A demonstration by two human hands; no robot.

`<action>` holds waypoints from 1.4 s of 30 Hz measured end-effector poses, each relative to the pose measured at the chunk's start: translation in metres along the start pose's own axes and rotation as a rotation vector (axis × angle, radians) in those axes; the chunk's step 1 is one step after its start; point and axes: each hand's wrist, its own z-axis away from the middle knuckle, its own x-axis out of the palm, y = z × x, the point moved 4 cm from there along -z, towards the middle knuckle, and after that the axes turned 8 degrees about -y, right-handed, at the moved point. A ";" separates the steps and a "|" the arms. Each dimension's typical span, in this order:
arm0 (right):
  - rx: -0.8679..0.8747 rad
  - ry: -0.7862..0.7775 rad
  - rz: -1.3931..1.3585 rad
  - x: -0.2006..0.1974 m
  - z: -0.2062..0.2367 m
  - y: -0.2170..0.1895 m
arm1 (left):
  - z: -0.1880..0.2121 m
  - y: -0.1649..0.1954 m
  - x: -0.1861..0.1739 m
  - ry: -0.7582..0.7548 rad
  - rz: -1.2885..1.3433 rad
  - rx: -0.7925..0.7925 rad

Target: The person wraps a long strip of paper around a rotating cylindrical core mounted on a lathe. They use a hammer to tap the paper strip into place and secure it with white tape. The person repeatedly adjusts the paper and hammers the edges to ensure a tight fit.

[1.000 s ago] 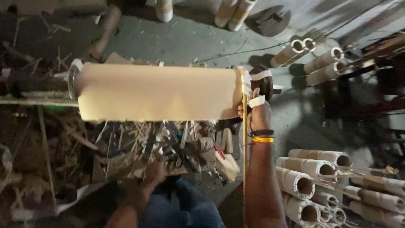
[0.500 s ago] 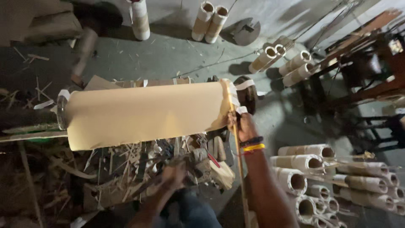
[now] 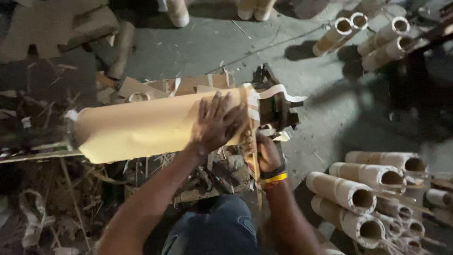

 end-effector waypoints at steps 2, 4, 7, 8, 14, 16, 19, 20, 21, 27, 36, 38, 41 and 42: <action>-0.001 -0.082 -0.366 0.007 0.001 0.011 | 0.008 0.003 0.005 0.265 -0.112 0.116; 0.095 -0.346 -0.519 0.024 -0.004 0.023 | 0.016 0.005 0.001 0.475 -0.080 0.189; 0.098 -0.548 -0.665 0.037 -0.012 0.035 | 0.013 0.007 -0.012 0.607 0.224 0.252; 0.076 -0.577 -0.696 0.039 -0.013 0.037 | 0.010 0.009 -0.016 0.618 0.338 0.256; 0.201 -0.740 -0.719 0.042 -0.004 0.047 | -0.016 0.029 -0.027 0.281 0.650 0.103; 0.208 -0.771 -0.762 0.046 -0.004 0.053 | -0.017 0.027 -0.031 0.120 0.701 0.049; 0.187 -0.933 -0.987 0.060 -0.011 0.064 | -0.020 0.025 -0.039 -0.057 0.663 0.040; 0.173 -1.002 -1.091 0.064 -0.014 0.066 | -0.023 0.024 -0.038 -0.162 0.636 -0.003; 0.163 -0.987 -1.051 0.067 -0.018 0.070 | -0.026 0.024 -0.037 -0.263 0.605 -0.043; 0.127 -0.859 -0.805 0.070 -0.025 0.071 | -0.054 0.021 -0.039 -0.329 0.521 -0.043; 0.241 -0.637 -0.425 0.079 -0.004 0.057 | -0.040 0.027 -0.037 -0.392 0.289 -0.099; 0.197 -0.483 -0.211 0.070 0.016 0.034 | -0.039 0.026 -0.038 -0.465 0.269 -0.097; -0.134 -0.151 0.203 0.068 0.048 -0.015 | -0.054 0.018 -0.049 -0.422 0.152 0.048; -0.298 -0.024 0.393 0.070 0.056 -0.023 | -0.049 0.020 -0.045 -0.409 0.110 0.117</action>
